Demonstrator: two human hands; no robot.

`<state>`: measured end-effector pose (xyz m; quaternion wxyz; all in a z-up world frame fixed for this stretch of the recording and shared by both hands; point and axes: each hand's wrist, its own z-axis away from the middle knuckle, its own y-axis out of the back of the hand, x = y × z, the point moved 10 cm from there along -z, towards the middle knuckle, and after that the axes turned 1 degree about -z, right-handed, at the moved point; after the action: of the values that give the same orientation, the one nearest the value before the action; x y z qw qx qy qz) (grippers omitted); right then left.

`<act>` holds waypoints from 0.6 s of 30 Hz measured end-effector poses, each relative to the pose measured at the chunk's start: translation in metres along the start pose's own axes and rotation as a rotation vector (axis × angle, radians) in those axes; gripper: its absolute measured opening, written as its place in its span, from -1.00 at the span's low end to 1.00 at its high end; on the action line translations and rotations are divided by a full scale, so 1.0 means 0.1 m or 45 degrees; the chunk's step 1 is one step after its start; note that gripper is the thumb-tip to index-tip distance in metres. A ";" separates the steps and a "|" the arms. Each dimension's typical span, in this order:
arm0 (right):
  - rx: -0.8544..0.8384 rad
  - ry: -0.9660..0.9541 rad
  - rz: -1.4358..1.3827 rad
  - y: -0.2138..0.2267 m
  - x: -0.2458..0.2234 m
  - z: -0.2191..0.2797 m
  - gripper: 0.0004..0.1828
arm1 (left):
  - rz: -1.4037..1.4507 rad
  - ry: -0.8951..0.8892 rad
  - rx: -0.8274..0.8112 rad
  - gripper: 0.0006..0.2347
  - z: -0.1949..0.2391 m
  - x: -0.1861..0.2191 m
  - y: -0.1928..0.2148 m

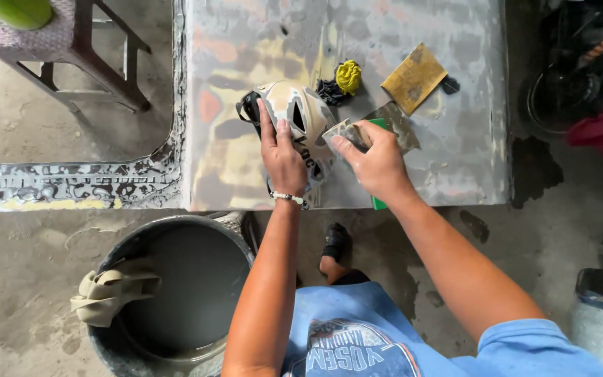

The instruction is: Sanding and cleaning a motorcycle helmet for preparation.

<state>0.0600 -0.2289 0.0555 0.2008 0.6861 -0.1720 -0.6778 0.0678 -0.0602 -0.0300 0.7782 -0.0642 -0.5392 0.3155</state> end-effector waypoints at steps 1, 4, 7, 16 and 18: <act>-0.004 0.001 0.002 -0.08 0.05 0.00 -0.76 | 0.003 0.000 0.003 -0.44 -0.06 -0.13 0.04; 0.064 0.037 -0.085 -0.23 0.17 0.02 -0.76 | -0.168 -0.670 -0.113 -0.52 -0.04 0.07 0.00; 0.130 -0.062 -0.235 -0.33 0.26 0.03 -0.79 | -0.166 -0.679 -0.090 -0.52 -0.06 0.04 0.00; 0.181 -0.168 -0.278 -0.25 0.34 -0.03 -0.84 | -0.187 -0.673 -0.051 -0.53 -0.01 0.05 -0.04; 0.147 0.047 -0.074 -0.28 0.23 -0.07 -0.73 | -0.308 -0.693 -0.012 -0.52 0.04 0.07 -0.06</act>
<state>0.0665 -0.2161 0.0208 0.1444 0.7137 -0.1872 -0.6594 0.0685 -0.0622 -0.0203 0.6366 0.0840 -0.7332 0.2237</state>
